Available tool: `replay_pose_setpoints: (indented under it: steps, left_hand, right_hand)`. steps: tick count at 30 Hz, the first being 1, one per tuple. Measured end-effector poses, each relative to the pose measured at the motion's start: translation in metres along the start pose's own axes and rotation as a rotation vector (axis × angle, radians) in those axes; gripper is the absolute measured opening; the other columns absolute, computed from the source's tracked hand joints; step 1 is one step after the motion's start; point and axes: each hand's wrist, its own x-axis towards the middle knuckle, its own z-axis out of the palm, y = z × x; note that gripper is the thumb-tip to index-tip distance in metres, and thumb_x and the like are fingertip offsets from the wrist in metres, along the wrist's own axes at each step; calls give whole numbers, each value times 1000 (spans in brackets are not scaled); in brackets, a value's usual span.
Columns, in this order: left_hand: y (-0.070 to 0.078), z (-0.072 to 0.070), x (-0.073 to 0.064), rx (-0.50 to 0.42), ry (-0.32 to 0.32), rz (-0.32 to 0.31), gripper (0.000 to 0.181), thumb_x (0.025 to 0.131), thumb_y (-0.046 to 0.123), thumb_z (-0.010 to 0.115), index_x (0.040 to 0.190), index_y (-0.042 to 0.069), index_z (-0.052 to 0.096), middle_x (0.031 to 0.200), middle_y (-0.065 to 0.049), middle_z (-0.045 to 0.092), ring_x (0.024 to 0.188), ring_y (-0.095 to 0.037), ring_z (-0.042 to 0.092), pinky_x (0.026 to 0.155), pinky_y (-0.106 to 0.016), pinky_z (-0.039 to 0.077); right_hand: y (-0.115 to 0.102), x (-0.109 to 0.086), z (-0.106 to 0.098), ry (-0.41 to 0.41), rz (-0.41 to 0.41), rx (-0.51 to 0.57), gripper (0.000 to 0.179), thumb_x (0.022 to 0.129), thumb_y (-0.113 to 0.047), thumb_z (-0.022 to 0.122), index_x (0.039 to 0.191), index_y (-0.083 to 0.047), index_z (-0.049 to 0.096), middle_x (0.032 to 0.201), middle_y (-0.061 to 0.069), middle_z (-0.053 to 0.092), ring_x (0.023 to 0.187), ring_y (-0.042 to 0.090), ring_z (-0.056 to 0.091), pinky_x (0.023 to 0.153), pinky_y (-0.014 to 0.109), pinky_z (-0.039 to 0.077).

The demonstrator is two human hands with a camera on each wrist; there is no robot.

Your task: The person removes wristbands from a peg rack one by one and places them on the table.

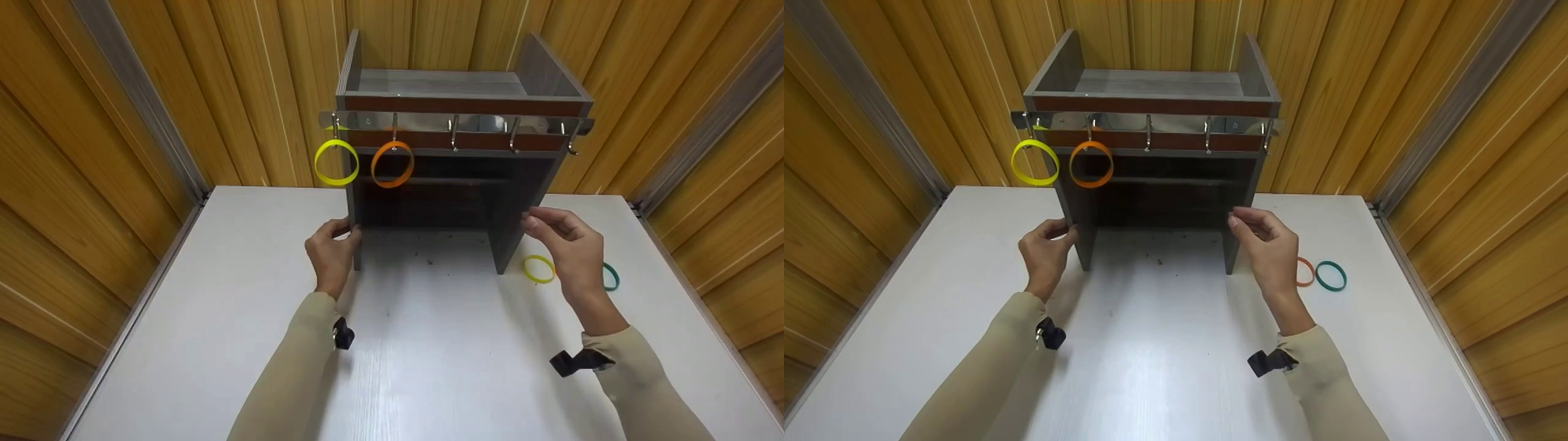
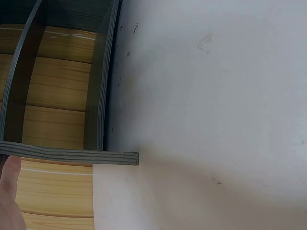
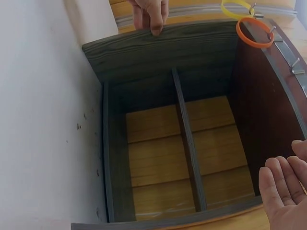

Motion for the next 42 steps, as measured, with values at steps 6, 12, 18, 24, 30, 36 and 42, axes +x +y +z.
replay_pose_setpoints:
  steps: [6,12,18,24,30,36,42]
  left_hand:
    - [1,0,0,4,-8,-20,16,85,-3,83,100,1,81,97,-10,80,92,-24,77,81,-41,63]
    - [0,0,0,0,-2,-19,17,84,-4,83,101,0,81,97,-11,80,92,-26,77,83,-46,63]
    - [-3,0,0,-13,7,-12,17,84,-5,83,100,-1,81,96,-12,80,91,-27,77,83,-48,63]
    - [-4,0,0,-16,9,8,15,84,-5,83,99,-1,81,96,-11,80,91,-26,77,82,-47,63]
    - [-3,0,0,-23,6,-7,17,84,-4,83,101,-2,81,97,-13,80,92,-27,78,82,-49,63]
    - [-2,0,0,-18,13,-11,18,83,-4,83,101,-2,81,96,-13,80,91,-28,78,82,-50,63]
    - [-2,0,0,-10,16,-5,17,83,-5,83,99,-2,81,95,-13,80,90,-29,78,82,-49,63]
  right_hand:
    - [-4,-1,12,-35,4,0,36,100,-15,77,126,9,69,116,10,77,105,18,75,94,29,58]
    - [-7,1,25,-47,9,-27,37,100,-20,77,127,4,70,118,9,76,106,18,75,96,27,57]
    - [-7,4,40,-61,-23,26,34,99,-16,78,125,5,71,118,13,77,106,22,75,97,31,58]
    - [-9,5,55,-87,-30,74,32,99,-12,78,124,6,71,118,15,76,106,23,76,97,32,58]
    - [-11,8,69,-104,-39,153,25,98,-1,75,120,9,72,114,19,76,104,32,76,94,36,59]
    - [-14,10,81,-131,-53,145,22,99,-1,74,119,7,73,115,19,76,103,30,76,93,38,60]
    - [-18,12,90,-159,-53,139,25,99,-6,76,121,4,73,117,19,75,107,31,75,94,39,60]
